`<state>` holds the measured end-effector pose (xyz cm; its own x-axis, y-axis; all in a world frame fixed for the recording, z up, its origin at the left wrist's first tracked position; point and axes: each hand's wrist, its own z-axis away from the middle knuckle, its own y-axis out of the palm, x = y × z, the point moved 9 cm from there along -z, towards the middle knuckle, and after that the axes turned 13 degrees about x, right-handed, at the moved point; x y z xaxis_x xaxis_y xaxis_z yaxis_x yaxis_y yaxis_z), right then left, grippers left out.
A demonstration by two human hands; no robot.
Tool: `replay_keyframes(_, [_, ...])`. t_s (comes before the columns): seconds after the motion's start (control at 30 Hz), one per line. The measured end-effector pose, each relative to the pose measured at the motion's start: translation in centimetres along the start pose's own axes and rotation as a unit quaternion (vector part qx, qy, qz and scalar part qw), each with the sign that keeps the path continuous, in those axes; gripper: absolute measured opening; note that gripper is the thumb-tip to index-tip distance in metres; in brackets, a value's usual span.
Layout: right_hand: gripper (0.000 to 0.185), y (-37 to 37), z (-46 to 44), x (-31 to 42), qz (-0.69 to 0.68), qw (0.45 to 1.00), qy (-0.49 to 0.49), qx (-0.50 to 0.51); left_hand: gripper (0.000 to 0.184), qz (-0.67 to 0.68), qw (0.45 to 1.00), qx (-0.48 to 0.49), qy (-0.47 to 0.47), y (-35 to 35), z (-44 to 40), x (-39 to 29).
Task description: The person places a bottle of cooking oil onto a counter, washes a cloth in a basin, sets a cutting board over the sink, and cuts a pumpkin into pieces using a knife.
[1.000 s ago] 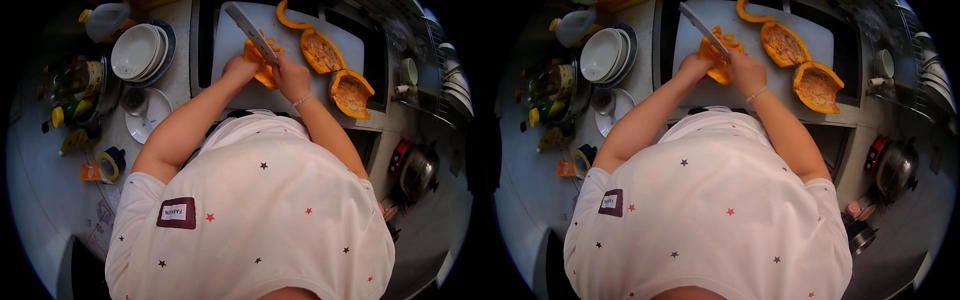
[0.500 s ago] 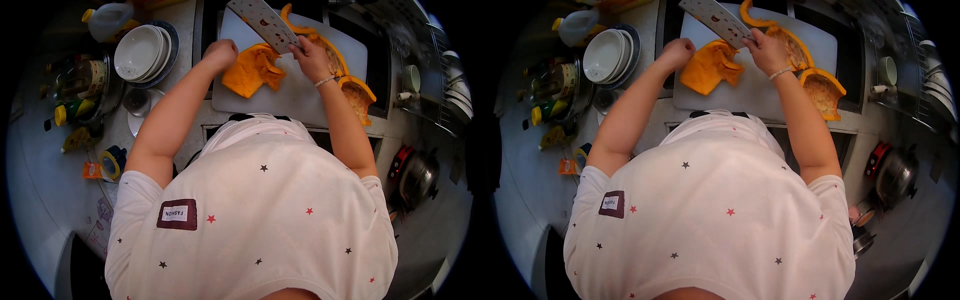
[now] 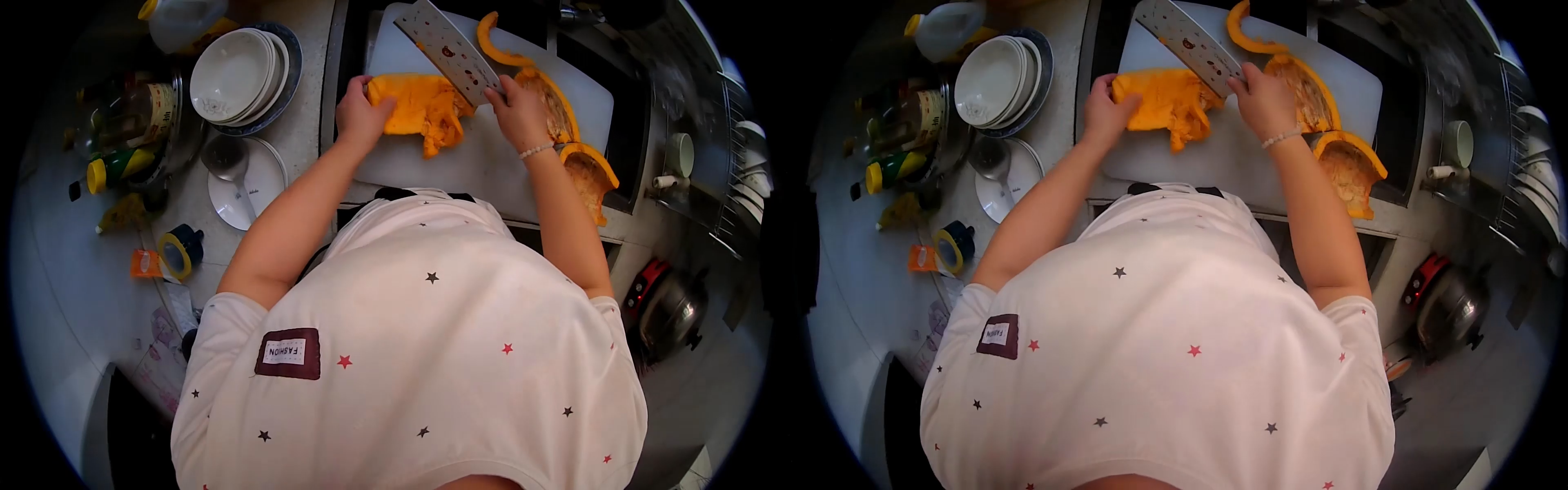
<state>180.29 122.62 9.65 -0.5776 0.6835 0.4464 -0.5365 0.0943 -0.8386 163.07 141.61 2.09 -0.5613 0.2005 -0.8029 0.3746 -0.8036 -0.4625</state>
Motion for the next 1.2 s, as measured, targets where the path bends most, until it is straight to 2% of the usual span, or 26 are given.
replay_keyframes(0.03, [0.024, -0.1, 0.2, 0.1, 0.012, 1.000, 0.000, -0.004, 0.048, 0.039, 0.999, -0.015, 0.004, -0.1, -0.4, 0.4])
replay_keyframes(0.13, [0.024, 0.1, 0.4, -0.4, -0.013, 0.999, 0.022, -0.022, 0.046, 0.189, 0.982, 0.022, -0.019, 0.7, -1.2, 0.4])
replay_keyframes(0.17, [0.025, 0.2, 0.4, -0.8, -0.037, 0.999, 0.024, -0.031, 0.045, 0.193, 0.981, 0.027, -0.018, 0.9, -1.6, 0.8])
replay_keyframes(0.27, [0.025, 0.7, 0.5, -1.7, -0.109, 0.992, 0.038, -0.047, 0.044, 0.149, 0.988, 0.024, 0.023, 1.0, -2.3, 0.7])
replay_keyframes(0.33, [0.025, 0.6, 0.4, -2.1, -0.152, 0.986, 0.061, -0.045, 0.042, 0.064, 0.998, 0.023, 0.012, 0.8, -1.9, -0.4])
replay_keyframes(0.47, [0.026, 1.1, 0.1, -2.1, -0.139, 0.986, 0.087, -0.016, 0.042, -0.054, 0.997, 0.040, 0.031, 0.6, -2.3, -2.0])
replay_keyframes(0.63, [0.028, 1.4, 0.6, -2.6, -0.205, 0.971, 0.121, -0.013, 0.042, -0.066, 0.995, 0.072, 0.033, 1.0, -3.5, -1.7])
replay_keyframes(0.73, [0.029, 2.5, 0.1, -2.7, -0.083, 0.986, 0.144, 0.015, 0.042, -0.064, 0.994, 0.065, 0.065, 1.3, -3.9, -1.6])
replay_keyframes(0.83, [0.030, 4.2, -0.6, -3.7, -0.126, 0.980, 0.142, 0.050, 0.043, -0.063, 0.992, 0.063, 0.084, 1.4, -4.3, -1.6])
replay_keyframes(0.93, [0.032, 4.5, -0.4, -2.4, -0.084, 0.987, 0.123, 0.055, 0.043, -0.065, 0.991, 0.074, 0.086, 1.5, -4.6, -1.7])
replay_keyframes(1.03, [0.032, 4.1, 0.1, -2.0, -0.098, 0.988, 0.116, 0.041, 0.044, -0.055, 0.992, 0.084, 0.082, 1.7, -4.8, -1.3])
replay_keyframes(1.13, [0.030, 4.1, 0.4, -3.1, -0.217, 0.969, 0.117, 0.026, 0.044, -0.040, 0.991, 0.081, 0.097, 1.4, -4.6, -1.5])
replay_keyframes(1.2, [0.028, 1.6, 0.4, -2.0, -0.137, 0.985, 0.102, -0.013, 0.043, -0.038, 0.991, 0.079, 0.102, 1.4, -4.3, -1.5])
